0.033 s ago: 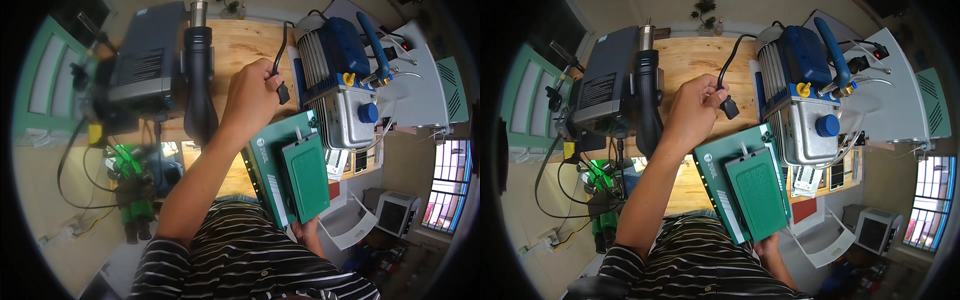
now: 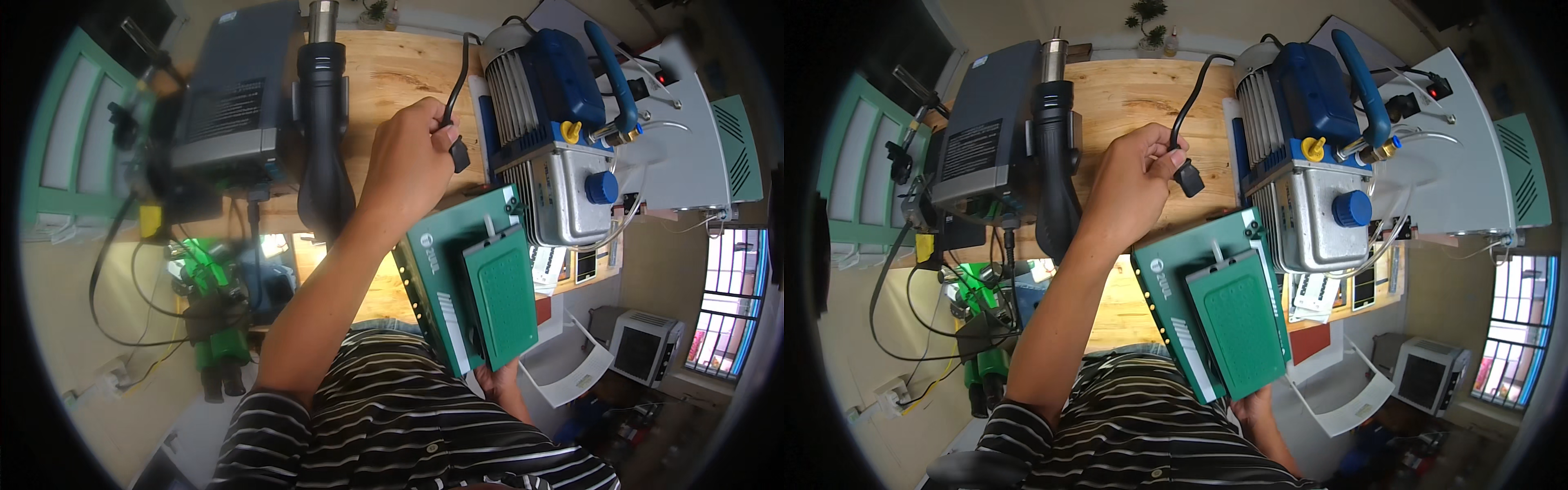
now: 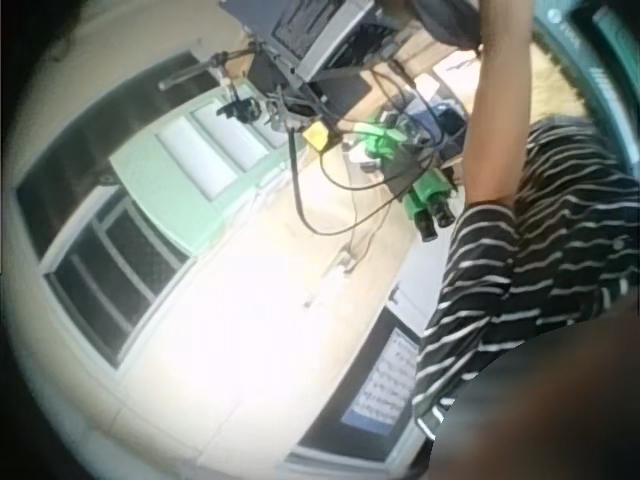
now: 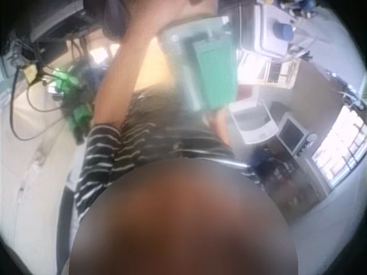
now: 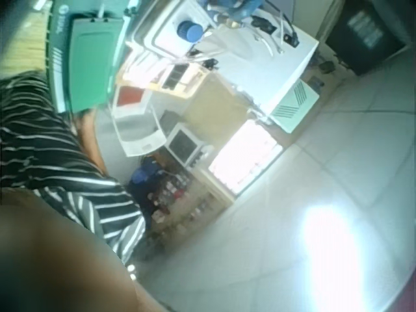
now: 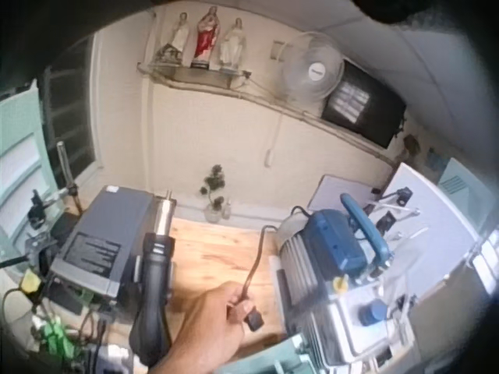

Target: The person removes a tablet screen from a green pressing machine, wipes it with a cloth, and places it on a red mat. They then use a blue electric screwdriver to work along the edges of the screen.

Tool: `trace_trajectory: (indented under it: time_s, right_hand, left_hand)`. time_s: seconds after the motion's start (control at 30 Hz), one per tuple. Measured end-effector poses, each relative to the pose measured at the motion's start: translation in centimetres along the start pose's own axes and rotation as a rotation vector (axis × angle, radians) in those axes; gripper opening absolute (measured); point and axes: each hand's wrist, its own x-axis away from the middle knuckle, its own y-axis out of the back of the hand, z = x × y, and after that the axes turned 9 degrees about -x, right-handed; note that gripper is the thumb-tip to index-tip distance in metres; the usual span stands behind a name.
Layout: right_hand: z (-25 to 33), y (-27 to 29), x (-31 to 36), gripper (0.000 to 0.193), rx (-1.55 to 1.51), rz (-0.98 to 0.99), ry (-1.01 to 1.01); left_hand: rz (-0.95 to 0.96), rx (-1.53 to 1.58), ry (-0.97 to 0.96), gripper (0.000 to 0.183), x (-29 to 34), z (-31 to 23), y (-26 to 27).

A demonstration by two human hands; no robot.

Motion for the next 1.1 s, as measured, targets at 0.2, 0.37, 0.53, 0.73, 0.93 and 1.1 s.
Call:
trace_trajectory:
  time_s: [0.2, 0.37, 0.53, 0.73, 0.93, 1.1]
  right_hand:
    - [0.9, 3.3, 0.2, 0.059, 0.174, -0.097, 0.027]
    - [0.8, 2.6, -0.4, 0.06, 0.182, -0.136, 0.03]
    - [0.5, 2.1, -0.9, 0.061, 0.187, -0.176, 0.01]
    - [0.1, 2.3, -1.0, 0.063, 0.194, -0.201, -0.015]
    - [0.1, 2.5, -0.7, 0.064, 0.192, -0.21, -0.028]
    - [0.2, 2.6, -0.6, 0.065, 0.192, -0.203, -0.027]
  left_hand:
    - [0.177, 0.142, 0.108, 0.012, -0.1, 1.9, -1.2]
    - [0.15, 0.178, 0.147, 0.012, -0.5, 2.6, -2.0]
    - [0.21, 0.25, 0.183, 0.013, -0.9, 3.3, -3.2]
    - [0.27, 0.325, 0.161, 0.014, -1.1, 4.9, -5.0]
    - [0.321, 0.34, 0.152, 0.015, -1.7, 6.1, -6.2]
    - [0.393, 0.294, 0.179, 0.016, -2.0, 6.1, -6.6]
